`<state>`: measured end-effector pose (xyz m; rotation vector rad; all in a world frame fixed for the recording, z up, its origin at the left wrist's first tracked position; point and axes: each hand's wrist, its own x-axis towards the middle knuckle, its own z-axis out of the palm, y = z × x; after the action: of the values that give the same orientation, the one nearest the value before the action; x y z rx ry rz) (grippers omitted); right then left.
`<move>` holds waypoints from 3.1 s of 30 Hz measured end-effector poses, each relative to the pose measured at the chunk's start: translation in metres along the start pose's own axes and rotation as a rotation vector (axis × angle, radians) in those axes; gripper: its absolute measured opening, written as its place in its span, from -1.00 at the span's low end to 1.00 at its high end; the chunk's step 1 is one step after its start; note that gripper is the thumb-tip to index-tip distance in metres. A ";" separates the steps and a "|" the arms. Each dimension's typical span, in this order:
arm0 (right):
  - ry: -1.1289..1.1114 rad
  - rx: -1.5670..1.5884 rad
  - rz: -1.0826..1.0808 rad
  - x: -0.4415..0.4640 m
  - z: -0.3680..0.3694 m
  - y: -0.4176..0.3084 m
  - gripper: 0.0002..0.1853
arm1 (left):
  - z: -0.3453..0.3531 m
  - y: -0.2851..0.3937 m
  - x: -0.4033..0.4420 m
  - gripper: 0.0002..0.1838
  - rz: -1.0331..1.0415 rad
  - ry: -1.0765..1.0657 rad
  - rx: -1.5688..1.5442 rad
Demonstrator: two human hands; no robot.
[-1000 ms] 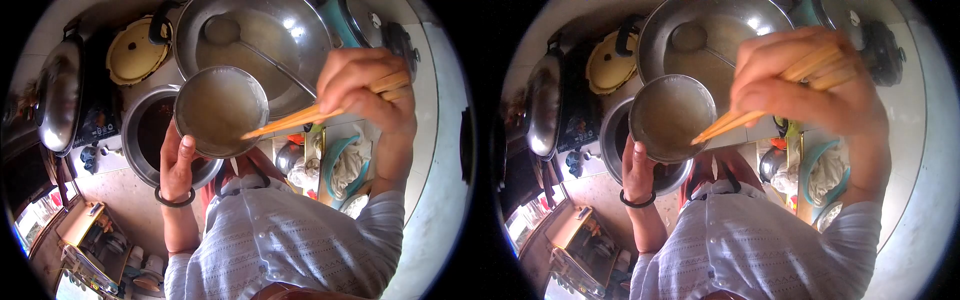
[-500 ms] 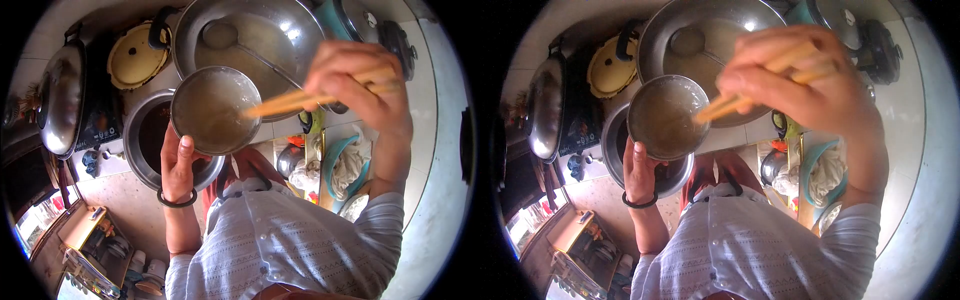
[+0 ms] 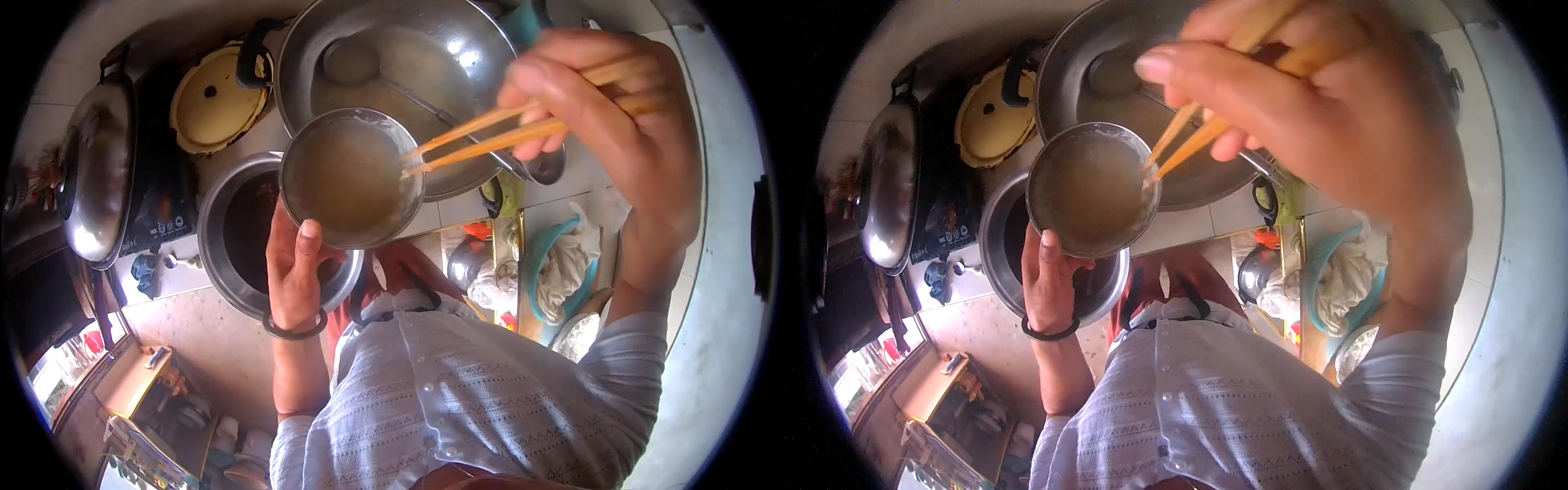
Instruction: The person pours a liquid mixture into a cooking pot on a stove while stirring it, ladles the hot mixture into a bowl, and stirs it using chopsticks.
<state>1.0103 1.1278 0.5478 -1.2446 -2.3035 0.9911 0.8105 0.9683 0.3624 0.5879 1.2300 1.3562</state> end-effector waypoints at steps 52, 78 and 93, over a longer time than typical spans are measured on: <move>0.355 0.528 -0.154 -0.017 0.032 0.092 -0.65 | 0.007 0.055 0.088 -0.38 -0.052 -0.198 0.144; 0.706 0.573 -0.167 0.026 0.016 0.199 -0.71 | 0.142 0.110 0.215 -0.30 0.449 -0.296 1.756; 0.818 0.407 -0.387 0.007 0.008 0.205 -0.75 | 0.163 0.100 0.173 -0.32 0.122 0.012 1.282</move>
<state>1.1230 1.2071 0.3956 -0.7790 -1.5181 0.6021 0.8774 1.2006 0.4512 1.5318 2.0303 0.4924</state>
